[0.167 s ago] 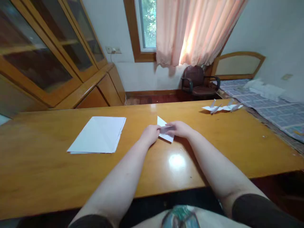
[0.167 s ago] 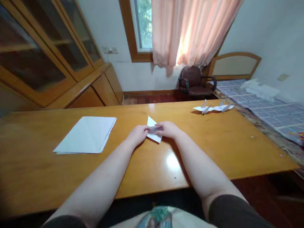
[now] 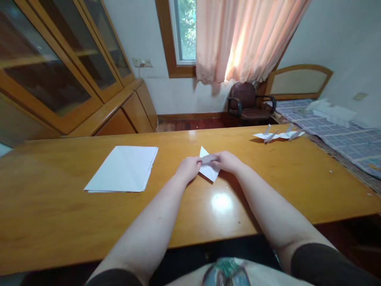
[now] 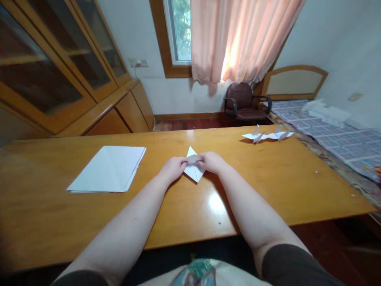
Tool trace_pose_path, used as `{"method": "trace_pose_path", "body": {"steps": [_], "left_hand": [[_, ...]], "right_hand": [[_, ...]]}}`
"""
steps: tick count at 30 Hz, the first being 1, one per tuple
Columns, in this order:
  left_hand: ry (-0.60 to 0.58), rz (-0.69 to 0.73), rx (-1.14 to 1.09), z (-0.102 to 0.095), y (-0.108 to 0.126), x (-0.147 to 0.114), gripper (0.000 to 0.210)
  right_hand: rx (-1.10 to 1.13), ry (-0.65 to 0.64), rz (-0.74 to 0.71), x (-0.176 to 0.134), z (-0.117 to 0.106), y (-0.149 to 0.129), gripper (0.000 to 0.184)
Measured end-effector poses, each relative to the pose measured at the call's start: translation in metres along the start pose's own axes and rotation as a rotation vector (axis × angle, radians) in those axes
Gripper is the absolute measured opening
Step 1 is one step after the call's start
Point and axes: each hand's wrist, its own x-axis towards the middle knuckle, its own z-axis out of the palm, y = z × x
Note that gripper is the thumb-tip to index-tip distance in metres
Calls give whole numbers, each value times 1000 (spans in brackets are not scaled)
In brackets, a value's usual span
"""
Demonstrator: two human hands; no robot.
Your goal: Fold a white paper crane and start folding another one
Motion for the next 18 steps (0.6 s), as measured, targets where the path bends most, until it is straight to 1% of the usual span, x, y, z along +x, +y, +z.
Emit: {"method": "trace_pose_path", "body": {"steps": [3, 7, 9, 13, 14, 16, 18], "left_hand": [[17, -9, -28, 1, 0, 0, 30], [33, -43, -132, 3, -3, 0, 30], [39, -45, -239, 3, -5, 0, 31], [59, -6, -513, 5, -13, 2, 36], [53, -1, -565, 6, -15, 3, 34], [-1, 12, -628, 8, -19, 4, 34], [-67, 56, -623, 8, -20, 5, 41]], "right_hand": [[8, 29, 67, 2, 2, 2, 27], [108, 30, 164, 4, 4, 5, 25], [149, 30, 214, 5, 6, 6, 24], [140, 85, 325, 8, 8, 9, 27], [130, 98, 342, 8, 8, 10, 27], [114, 115, 360, 9, 9, 11, 30], [97, 137, 369, 10, 10, 12, 33]]}}
